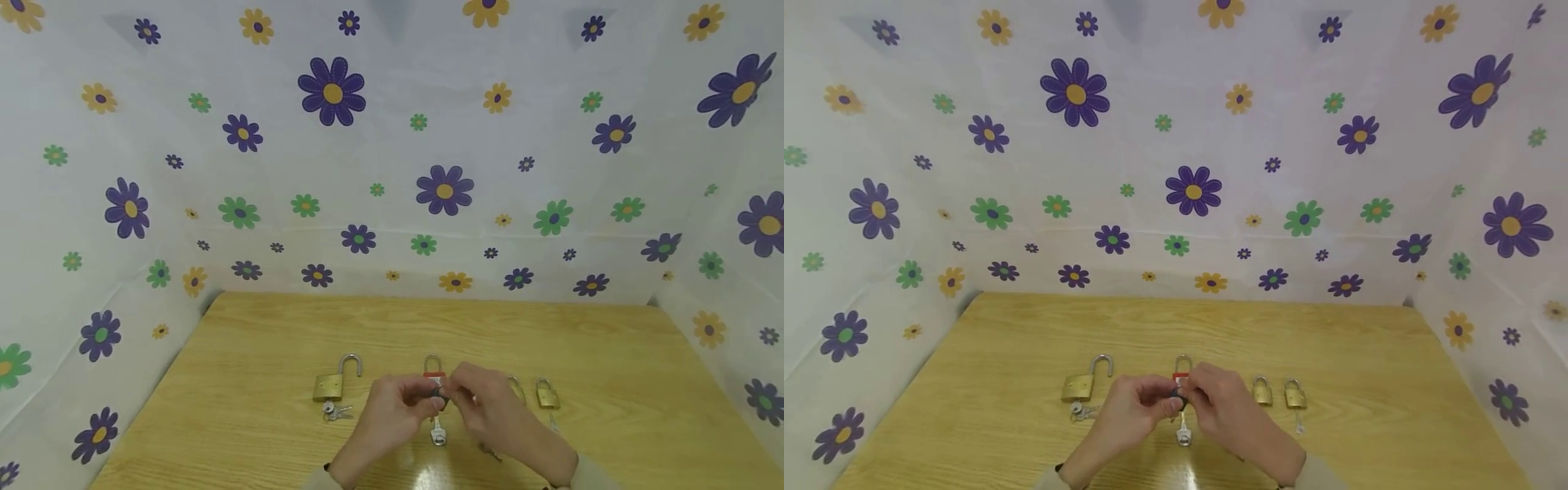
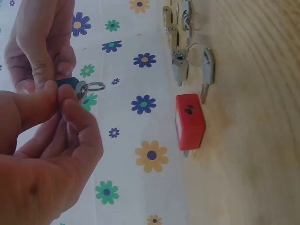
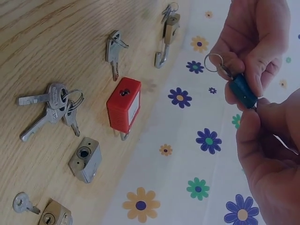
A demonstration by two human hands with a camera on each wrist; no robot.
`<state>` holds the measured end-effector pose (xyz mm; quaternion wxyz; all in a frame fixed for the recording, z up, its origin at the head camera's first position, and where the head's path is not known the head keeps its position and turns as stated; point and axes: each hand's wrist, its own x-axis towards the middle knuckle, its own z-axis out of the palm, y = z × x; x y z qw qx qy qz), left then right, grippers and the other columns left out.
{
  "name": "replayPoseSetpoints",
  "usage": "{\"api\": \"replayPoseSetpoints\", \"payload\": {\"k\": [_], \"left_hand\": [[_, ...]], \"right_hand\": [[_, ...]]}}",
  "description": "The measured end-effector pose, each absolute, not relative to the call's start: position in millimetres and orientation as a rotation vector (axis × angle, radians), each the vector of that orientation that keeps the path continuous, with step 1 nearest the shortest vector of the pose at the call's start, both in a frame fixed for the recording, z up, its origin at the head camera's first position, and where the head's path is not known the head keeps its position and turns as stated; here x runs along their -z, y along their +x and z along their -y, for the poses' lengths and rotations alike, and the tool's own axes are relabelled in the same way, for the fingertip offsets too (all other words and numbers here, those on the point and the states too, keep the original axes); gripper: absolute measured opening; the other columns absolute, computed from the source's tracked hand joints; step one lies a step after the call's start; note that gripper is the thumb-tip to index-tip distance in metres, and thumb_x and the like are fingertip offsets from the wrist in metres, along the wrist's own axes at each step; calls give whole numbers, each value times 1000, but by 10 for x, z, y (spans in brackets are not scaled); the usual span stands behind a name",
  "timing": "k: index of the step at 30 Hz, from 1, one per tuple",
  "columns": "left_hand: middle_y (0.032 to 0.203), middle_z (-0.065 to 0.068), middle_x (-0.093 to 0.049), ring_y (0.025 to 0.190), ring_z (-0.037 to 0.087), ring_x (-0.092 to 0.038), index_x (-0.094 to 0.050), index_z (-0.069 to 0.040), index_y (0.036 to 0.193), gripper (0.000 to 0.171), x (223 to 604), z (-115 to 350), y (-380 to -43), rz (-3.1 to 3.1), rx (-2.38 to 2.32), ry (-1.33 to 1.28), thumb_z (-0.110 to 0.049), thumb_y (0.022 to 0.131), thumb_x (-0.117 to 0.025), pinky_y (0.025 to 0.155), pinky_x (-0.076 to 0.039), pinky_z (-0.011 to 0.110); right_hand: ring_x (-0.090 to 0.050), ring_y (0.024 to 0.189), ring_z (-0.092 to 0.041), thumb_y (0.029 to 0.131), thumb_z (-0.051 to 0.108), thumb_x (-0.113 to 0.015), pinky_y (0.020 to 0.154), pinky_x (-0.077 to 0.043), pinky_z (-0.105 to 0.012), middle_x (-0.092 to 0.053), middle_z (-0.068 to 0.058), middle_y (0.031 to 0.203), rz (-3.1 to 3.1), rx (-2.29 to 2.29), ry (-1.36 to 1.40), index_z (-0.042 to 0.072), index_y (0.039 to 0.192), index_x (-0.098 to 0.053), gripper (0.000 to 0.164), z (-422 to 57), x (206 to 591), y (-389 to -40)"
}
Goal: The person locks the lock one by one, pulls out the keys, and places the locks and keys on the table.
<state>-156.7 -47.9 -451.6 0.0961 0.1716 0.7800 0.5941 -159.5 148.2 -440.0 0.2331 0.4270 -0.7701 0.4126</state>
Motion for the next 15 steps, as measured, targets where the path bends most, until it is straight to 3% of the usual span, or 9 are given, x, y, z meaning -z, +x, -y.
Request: {"api": "replayPoseSetpoints", "payload": {"k": [9, 15], "left_hand": [[108, 6, -79, 88, 9, -74, -79, -11, 112, 23, 4465, 543, -1614, -2269, -1713, 543, -25, 94, -76, 75, -58, 21], [96, 11, -79, 77, 9, -69, -80, -8, 108, 20, 4463, 582, -1622, -2259, -1658, 613, -21, 94, -76, 68, -55, 19]], "right_hand": [[-64, 71, 2, 85, -9, -75, 62, -52, -11, -72, 1, 81, 2244, -1170, 1046, 9, 89, -67, 21, -1488, 4372, -1570], [-62, 69, 3, 86, -9, -75, 61, -50, -10, -72, 1, 81, 2234, -1189, 1056, 10, 90, -69, 21, -1448, 4386, -1547]]}}
